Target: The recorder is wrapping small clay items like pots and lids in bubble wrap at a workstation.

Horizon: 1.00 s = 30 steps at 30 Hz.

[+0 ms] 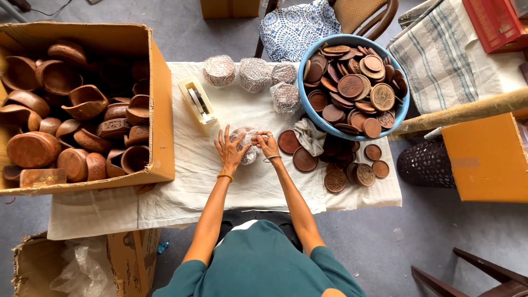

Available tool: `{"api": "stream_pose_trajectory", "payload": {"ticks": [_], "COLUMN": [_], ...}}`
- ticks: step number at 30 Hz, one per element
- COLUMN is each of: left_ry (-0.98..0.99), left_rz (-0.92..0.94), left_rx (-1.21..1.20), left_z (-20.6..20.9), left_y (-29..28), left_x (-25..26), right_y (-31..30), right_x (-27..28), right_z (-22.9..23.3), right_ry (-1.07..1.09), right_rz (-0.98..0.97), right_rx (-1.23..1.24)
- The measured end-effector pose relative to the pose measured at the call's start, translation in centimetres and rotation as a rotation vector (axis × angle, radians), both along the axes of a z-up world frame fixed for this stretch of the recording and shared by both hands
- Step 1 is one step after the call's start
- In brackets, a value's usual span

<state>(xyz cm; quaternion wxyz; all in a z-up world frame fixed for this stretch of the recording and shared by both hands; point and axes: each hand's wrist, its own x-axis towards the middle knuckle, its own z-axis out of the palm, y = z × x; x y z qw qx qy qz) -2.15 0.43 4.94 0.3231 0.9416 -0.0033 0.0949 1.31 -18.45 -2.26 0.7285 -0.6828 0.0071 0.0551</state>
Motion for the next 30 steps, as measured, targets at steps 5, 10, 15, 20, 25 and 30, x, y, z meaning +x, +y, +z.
{"api": "stream_pose_trajectory", "payload": {"ticks": [5, 10, 15, 20, 25, 30], "left_ry": [0.078, 0.138, 0.025, 0.107, 0.08, 0.143], "left_rz": [-0.02, -0.02, 0.083, 0.029, -0.036, -0.064], "left_rx": [-0.087, -0.191, -0.184, -0.162, -0.046, -0.146], "left_z": [-2.7, -3.0, -10.8, -5.7, -5.1, -3.5], "left_y": [0.0, 0.2, -0.3, -0.3, 0.1, 0.1], "left_x": [0.7, 1.2, 2.3, 0.6, 0.6, 0.5], "right_y": [2.0, 6.2, 12.5, 16.8, 18.4, 18.0], "right_x": [-1.1, 0.8, 4.0, 9.0, 12.9, 11.9], "right_z": [6.2, 10.3, 11.5, 5.4, 1.1, 4.1], "right_ry": [-0.05, -0.249, -0.38, -0.381, 0.001, 0.108], "right_rz": [-0.171, -0.305, -0.011, -0.008, 0.051, 0.081], "right_rx": [-0.186, -0.488, -0.565, -0.686, -0.842, -0.72]}}
